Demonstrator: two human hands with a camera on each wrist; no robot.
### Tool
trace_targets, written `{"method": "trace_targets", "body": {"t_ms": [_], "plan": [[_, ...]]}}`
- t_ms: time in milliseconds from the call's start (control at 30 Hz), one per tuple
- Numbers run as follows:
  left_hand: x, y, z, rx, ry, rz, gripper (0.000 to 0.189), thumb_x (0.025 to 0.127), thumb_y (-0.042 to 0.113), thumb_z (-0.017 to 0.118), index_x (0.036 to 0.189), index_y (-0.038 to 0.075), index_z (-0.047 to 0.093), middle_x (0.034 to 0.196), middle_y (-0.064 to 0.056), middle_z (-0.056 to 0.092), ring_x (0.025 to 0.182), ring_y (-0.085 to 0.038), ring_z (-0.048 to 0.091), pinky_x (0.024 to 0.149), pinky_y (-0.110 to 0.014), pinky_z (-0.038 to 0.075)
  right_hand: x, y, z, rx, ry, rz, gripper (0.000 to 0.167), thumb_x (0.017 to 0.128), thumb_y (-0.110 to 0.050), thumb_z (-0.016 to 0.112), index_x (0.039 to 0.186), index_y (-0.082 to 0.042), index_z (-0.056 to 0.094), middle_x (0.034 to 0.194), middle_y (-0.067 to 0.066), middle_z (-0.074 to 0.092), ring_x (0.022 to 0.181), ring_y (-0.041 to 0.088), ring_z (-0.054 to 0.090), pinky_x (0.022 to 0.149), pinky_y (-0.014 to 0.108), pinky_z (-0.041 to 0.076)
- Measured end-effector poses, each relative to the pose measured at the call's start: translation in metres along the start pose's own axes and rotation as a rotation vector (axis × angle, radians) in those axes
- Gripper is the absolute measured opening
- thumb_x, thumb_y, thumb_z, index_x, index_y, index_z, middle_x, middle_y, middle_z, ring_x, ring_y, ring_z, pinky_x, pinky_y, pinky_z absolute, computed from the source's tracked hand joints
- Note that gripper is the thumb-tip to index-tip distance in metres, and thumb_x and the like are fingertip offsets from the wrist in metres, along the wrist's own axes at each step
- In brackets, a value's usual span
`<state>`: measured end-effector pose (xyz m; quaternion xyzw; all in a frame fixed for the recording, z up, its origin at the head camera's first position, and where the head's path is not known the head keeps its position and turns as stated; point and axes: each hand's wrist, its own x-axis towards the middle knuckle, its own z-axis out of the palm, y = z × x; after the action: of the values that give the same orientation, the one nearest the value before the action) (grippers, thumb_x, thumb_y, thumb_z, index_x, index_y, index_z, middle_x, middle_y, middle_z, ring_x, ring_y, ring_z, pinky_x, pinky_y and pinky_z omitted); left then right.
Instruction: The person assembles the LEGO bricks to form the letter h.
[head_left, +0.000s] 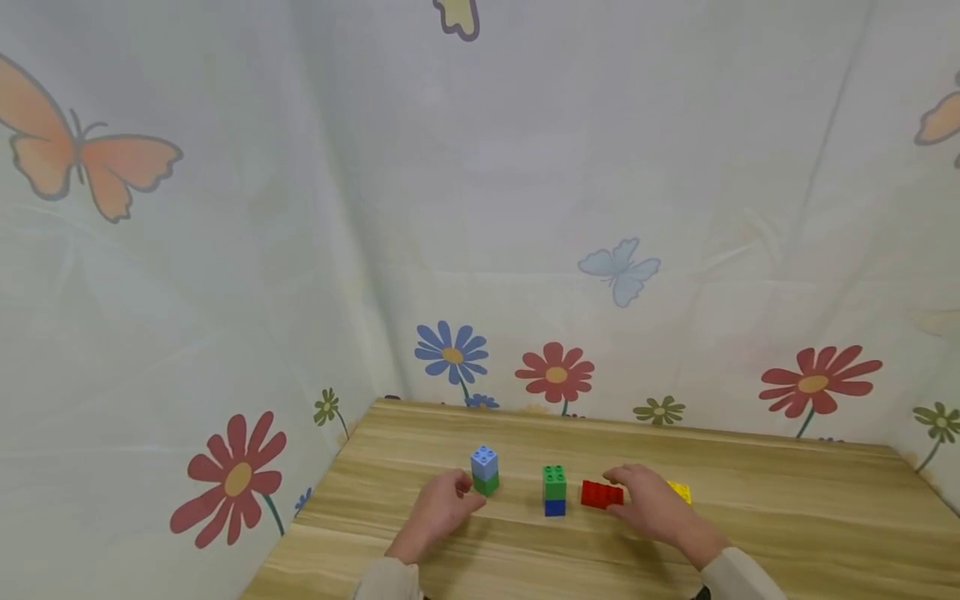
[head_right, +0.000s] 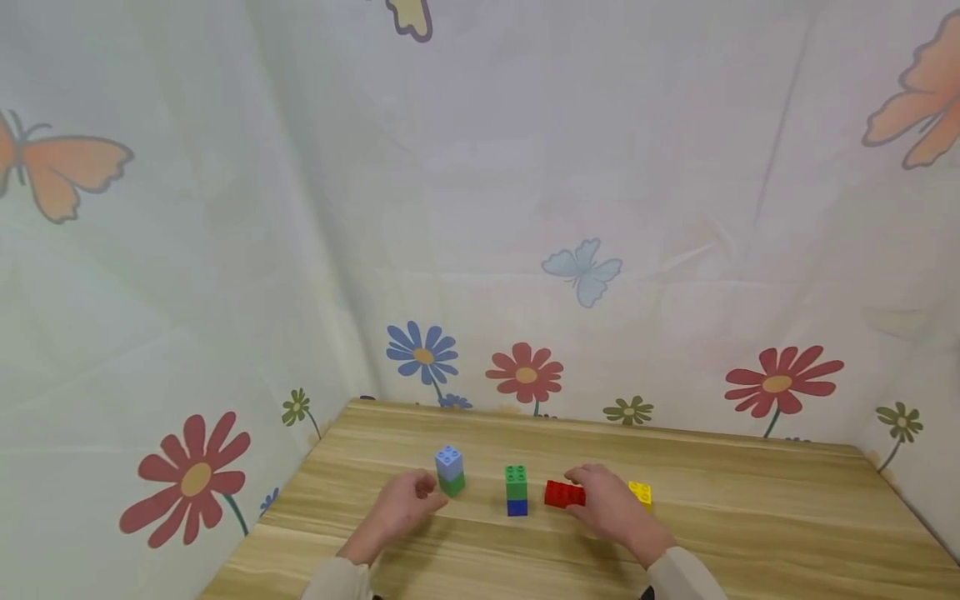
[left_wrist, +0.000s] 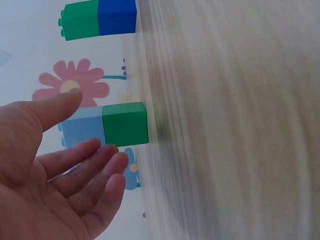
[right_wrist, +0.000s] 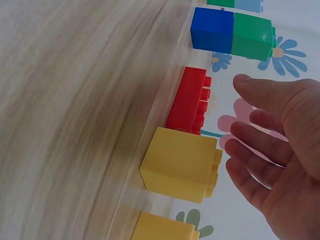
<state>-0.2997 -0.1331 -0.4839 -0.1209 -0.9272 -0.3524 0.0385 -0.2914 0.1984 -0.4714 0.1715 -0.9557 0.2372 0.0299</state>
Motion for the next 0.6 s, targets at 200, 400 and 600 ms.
{"method": "trace_targets", "body": {"t_ms": [200, 400, 600], "plan": [[0.011, 0.001, 0.001, 0.001, 0.027, -0.089, 0.048, 0.081, 0.029, 0.074, 0.112, -0.004, 0.058, 0.108, -0.02, 0.062, 0.094, -0.031, 0.06, 0.077, -0.046, 0.05, 0.006, 0.003, 0.005, -0.007, -0.014, -0.01, 0.041, 0.078, -0.016, 0.078, 0.115, -0.006, 0.064, 0.114, 0.007, 0.062, 0.106, 0.029, 0.056, 0.091, 0.049, 0.045], [0.02, 0.001, 0.01, -0.067, 0.041, -0.095, 0.057, 0.081, 0.027, 0.074, 0.122, -0.006, 0.051, 0.117, -0.024, 0.057, 0.102, -0.035, 0.057, 0.082, -0.048, 0.049, 0.01, 0.005, 0.01, -0.013, -0.035, -0.001, 0.042, 0.078, -0.015, 0.078, 0.116, -0.005, 0.063, 0.117, 0.01, 0.062, 0.112, 0.034, 0.053, 0.094, 0.052, 0.041], [0.024, 0.0, 0.015, -0.124, 0.059, -0.089, 0.056, 0.082, 0.021, 0.074, 0.124, -0.004, 0.048, 0.117, -0.024, 0.057, 0.101, -0.035, 0.057, 0.081, -0.047, 0.048, 0.017, 0.005, 0.014, -0.003, -0.056, 0.008, 0.043, 0.078, -0.014, 0.078, 0.117, -0.005, 0.063, 0.117, 0.011, 0.061, 0.108, 0.032, 0.055, 0.093, 0.051, 0.042]]}}
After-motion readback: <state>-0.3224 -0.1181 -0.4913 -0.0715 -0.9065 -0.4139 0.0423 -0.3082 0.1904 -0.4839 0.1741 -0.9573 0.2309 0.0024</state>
